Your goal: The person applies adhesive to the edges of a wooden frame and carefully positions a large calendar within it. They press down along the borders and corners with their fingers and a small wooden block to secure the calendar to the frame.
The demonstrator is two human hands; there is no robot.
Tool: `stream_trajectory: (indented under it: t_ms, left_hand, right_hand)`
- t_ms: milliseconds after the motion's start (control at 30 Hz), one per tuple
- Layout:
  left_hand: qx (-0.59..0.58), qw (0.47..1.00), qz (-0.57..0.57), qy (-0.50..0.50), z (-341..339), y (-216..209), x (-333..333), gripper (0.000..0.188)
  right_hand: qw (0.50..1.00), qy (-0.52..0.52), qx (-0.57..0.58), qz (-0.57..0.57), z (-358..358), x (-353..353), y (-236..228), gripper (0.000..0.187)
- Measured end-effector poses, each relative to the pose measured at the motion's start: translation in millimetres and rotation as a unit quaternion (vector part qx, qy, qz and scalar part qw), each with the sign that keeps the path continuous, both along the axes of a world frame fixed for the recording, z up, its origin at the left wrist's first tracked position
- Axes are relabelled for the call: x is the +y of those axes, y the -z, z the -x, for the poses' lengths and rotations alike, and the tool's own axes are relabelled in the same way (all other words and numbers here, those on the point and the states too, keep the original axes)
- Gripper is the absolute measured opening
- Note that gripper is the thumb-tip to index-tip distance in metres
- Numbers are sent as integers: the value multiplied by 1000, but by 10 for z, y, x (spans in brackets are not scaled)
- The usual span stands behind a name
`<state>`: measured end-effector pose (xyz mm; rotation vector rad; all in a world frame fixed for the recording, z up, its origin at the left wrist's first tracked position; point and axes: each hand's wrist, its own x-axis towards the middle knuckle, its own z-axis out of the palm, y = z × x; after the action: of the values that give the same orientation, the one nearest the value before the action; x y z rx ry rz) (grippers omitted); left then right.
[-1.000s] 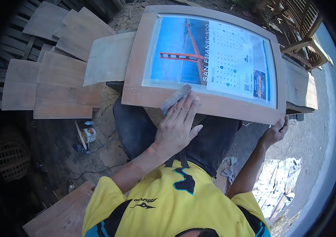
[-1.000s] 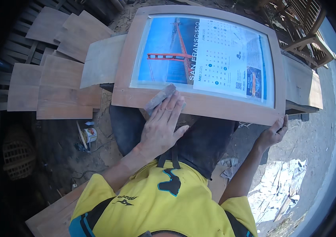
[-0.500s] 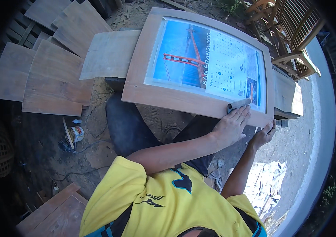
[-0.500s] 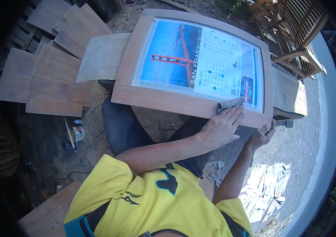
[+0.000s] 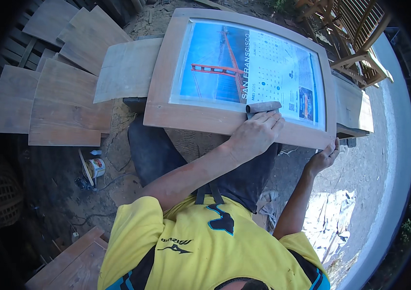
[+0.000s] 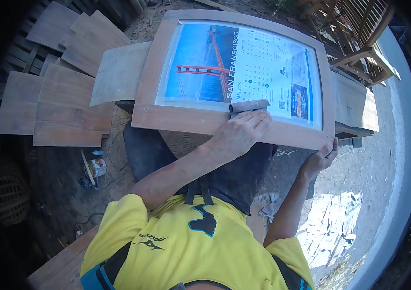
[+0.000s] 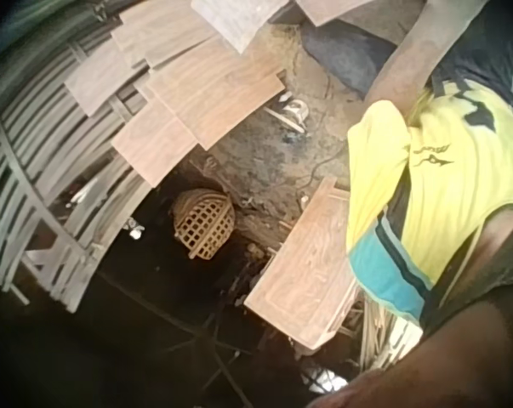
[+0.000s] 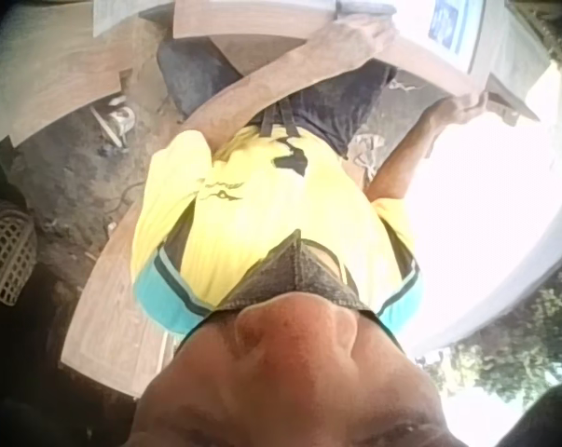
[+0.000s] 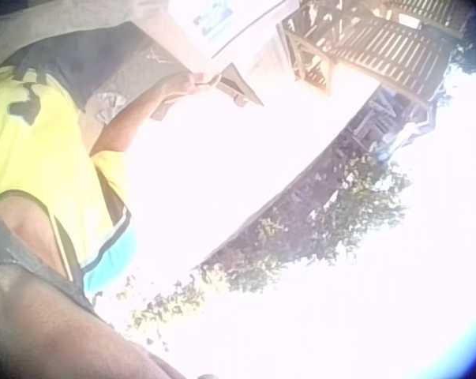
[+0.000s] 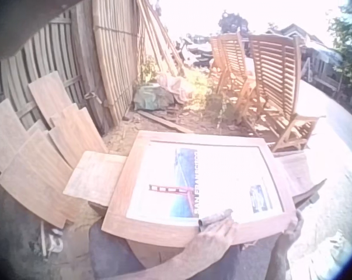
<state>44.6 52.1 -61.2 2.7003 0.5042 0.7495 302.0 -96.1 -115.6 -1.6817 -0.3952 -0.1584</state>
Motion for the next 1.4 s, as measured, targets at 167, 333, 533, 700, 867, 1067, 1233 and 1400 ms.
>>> stream_trajectory:
  t_ms: [167,333,533,700,867,1067,1233,1400]
  left_hand:
    - [-4,997,43,-60,840,-163,170,41]
    - [-2,957,197,-215,1978,-534,398,36]
    - [-504,602,616,-63,1619,-506,211,38]
    - [-495,607,619,-58,1217,-317,41,37]
    - [-311,903,233,-185,1295,-337,19,37]
    - [-335,869,307,-195,1277,-279,-157,40]
    - [-272,936,128,-185,1609,-421,212,38]
    - [-118,960,60,-246,2101,-324,437,61]
  right_hand:
    - [1000,-5,-8,-9,-15,-33,75,48]
    - [995,38,-52,75,63,-20,-42,46]
    - [963,-261,-60,-43,1401,449,-926,40]
    - [803,-553,213,-55,2295,986,-1058,33]
    - [832,-513,202,-63,2357,1044,-1054,31]
    - [807,-565,169,13,2371,1019,-1072,28]
    - [830,-552,87,7,1928,1232,-1225,33]
    - [730,-551,-209,346,1323,1513,-1288,15]
